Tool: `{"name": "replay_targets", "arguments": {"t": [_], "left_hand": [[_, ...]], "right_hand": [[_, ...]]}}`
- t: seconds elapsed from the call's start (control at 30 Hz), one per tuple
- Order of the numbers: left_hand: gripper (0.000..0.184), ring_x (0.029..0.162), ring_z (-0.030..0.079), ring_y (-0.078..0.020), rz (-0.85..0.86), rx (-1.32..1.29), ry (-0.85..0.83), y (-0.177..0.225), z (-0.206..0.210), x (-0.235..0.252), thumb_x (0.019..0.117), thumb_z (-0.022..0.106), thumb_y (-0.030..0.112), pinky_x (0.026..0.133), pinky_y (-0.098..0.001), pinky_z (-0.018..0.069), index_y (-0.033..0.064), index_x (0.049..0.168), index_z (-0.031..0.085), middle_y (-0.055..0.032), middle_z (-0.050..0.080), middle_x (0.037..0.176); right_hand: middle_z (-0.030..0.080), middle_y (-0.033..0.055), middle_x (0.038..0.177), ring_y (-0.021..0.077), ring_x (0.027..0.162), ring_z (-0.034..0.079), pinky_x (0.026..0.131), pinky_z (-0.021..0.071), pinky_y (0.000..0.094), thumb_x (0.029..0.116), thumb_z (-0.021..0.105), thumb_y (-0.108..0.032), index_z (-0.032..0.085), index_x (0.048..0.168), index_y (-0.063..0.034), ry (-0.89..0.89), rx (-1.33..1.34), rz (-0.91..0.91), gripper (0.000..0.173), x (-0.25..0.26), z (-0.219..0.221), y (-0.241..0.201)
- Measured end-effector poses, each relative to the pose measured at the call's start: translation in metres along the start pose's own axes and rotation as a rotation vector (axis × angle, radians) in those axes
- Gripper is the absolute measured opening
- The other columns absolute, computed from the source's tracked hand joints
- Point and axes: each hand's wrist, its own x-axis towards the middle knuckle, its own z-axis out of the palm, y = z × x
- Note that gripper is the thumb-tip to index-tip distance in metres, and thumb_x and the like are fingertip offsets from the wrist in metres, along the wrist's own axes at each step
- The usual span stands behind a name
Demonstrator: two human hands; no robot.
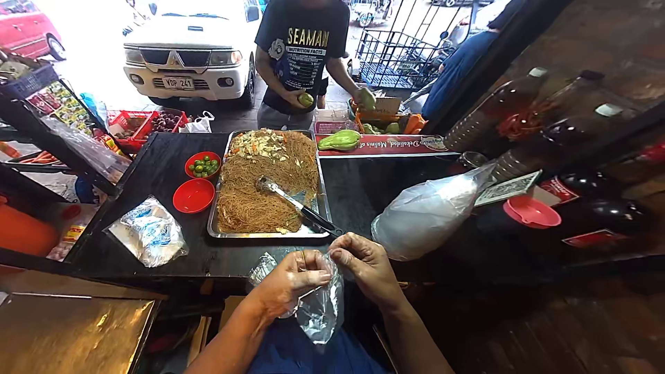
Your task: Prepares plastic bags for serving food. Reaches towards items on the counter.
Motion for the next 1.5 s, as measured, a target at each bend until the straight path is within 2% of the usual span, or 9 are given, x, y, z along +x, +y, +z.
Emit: {"name": "replay_targets", "arguments": {"t": [0.23, 0.33, 0.47, 0.67, 0.77, 1.07, 1.2, 1.37, 1.5], "left_hand": [[0.014, 0.071, 0.066, -0.0054, -0.167, -0.341, 0.189, -0.013, 0.004, -0.002, 0.0950, 0.069, 0.025, 0.065, -0.0226, 0.0556, 0.0151, 0.087, 0.074, 0.0020, 0.069, 0.078], [0.019, 0.077, 0.068, -0.0093, -0.277, -0.577, 0.211, -0.023, 0.006, 0.001, 0.1000, 0.056, 0.015, 0.071, -0.0232, 0.0575, 0.0098, 0.096, 0.074, -0.0032, 0.071, 0.085], [0.014, 0.060, 0.058, -0.0006, -0.316, 0.093, 0.378, -0.037, -0.004, 0.004, 0.0888, 0.056, 0.008, 0.055, -0.0197, 0.0491, 0.0169, 0.082, 0.064, 0.0070, 0.063, 0.070], [0.051, 0.095, 0.060, -0.0013, 0.307, 0.823, 0.075, 0.016, 0.006, 0.020, 0.1037, 0.055, 0.040, 0.083, -0.0217, 0.0510, 0.0057, 0.141, 0.053, -0.0055, 0.059, 0.137], [0.024, 0.076, 0.063, -0.0026, 0.305, 0.887, -0.034, 0.021, 0.028, 0.036, 0.0932, 0.071, 0.022, 0.070, -0.0214, 0.0551, 0.0020, 0.104, 0.064, -0.0016, 0.068, 0.088], [0.015, 0.075, 0.062, 0.0039, 0.096, 0.299, -0.515, -0.006, 0.024, 0.077, 0.0980, 0.069, 0.022, 0.067, -0.0140, 0.0514, 0.0084, 0.092, 0.067, 0.0058, 0.068, 0.082], [0.009, 0.089, 0.061, 0.0030, 0.052, 0.181, -0.547, -0.043, 0.052, 0.104, 0.0997, 0.066, 0.020, 0.080, -0.0181, 0.0511, 0.0115, 0.100, 0.065, 0.0084, 0.066, 0.093], [0.016, 0.072, 0.055, 0.0043, 0.032, -0.096, -0.409, -0.050, 0.086, 0.137, 0.1048, 0.054, 0.042, 0.060, -0.0137, 0.0443, 0.0283, 0.112, 0.059, 0.0114, 0.065, 0.095], [0.043, 0.058, 0.059, -0.0080, 0.005, -0.328, -0.087, -0.070, 0.086, 0.163, 0.1072, 0.036, 0.054, 0.052, -0.0210, 0.0482, 0.0165, 0.120, 0.053, -0.0070, 0.070, 0.089]], "right_hand": [[0.072, 0.0021, 0.101, 0.0155, 0.104, 0.069, 0.098, 0.0568, 0.0349, 0.1030, 0.063, -0.026, 0.071, 0.098, -0.0126, 0.039, 0.094, -0.185, 0.016, 0.009, -0.001, 0.005], [0.070, -0.0014, 0.089, 0.0103, 0.083, 0.070, 0.084, 0.0610, 0.0309, 0.1031, 0.063, -0.028, 0.070, 0.100, -0.0150, 0.049, 0.261, -0.174, 0.015, 0.007, 0.000, 0.003], [0.067, -0.0097, 0.090, -0.0023, 0.078, 0.063, 0.073, 0.0553, 0.0158, 0.1015, 0.066, -0.026, 0.071, 0.104, -0.0179, 0.068, 0.286, -0.230, 0.010, 0.006, -0.012, -0.019], [0.070, -0.0009, 0.090, -0.0053, 0.072, 0.060, 0.065, 0.0509, 0.0099, 0.1032, 0.063, -0.015, 0.067, 0.102, -0.0042, -0.129, 0.031, -0.222, 0.011, 0.001, -0.023, -0.038], [0.073, 0.0047, 0.091, 0.0005, 0.081, 0.067, 0.076, 0.0565, 0.0158, 0.1002, 0.066, -0.010, 0.070, 0.100, 0.0015, -0.113, -0.087, -0.250, 0.012, 0.003, -0.029, -0.042], [0.076, -0.0006, 0.096, 0.0079, 0.084, 0.073, 0.077, 0.0620, 0.0263, 0.1070, 0.052, -0.033, 0.073, 0.109, -0.0110, -0.518, 0.352, -0.075, 0.030, -0.034, -0.148, -0.087], [0.076, -0.0054, 0.085, 0.0061, 0.076, 0.073, 0.068, 0.0617, 0.0229, 0.1044, 0.057, -0.031, 0.074, 0.097, -0.0162, -0.291, 0.313, -0.217, 0.024, -0.022, -0.173, -0.110], [0.072, -0.0121, 0.085, -0.0057, 0.064, 0.062, 0.056, 0.0520, 0.0104, 0.0951, 0.065, -0.011, 0.071, 0.105, -0.0217, -0.123, -0.187, -0.065, 0.016, 0.049, -0.225, -0.129], [0.072, -0.0009, 0.084, 0.0033, 0.071, 0.066, 0.067, 0.0577, 0.0207, 0.0875, 0.063, 0.001, 0.068, 0.099, -0.0036, -0.066, -0.289, 0.098, 0.013, 0.112, -0.239, -0.077]]}}
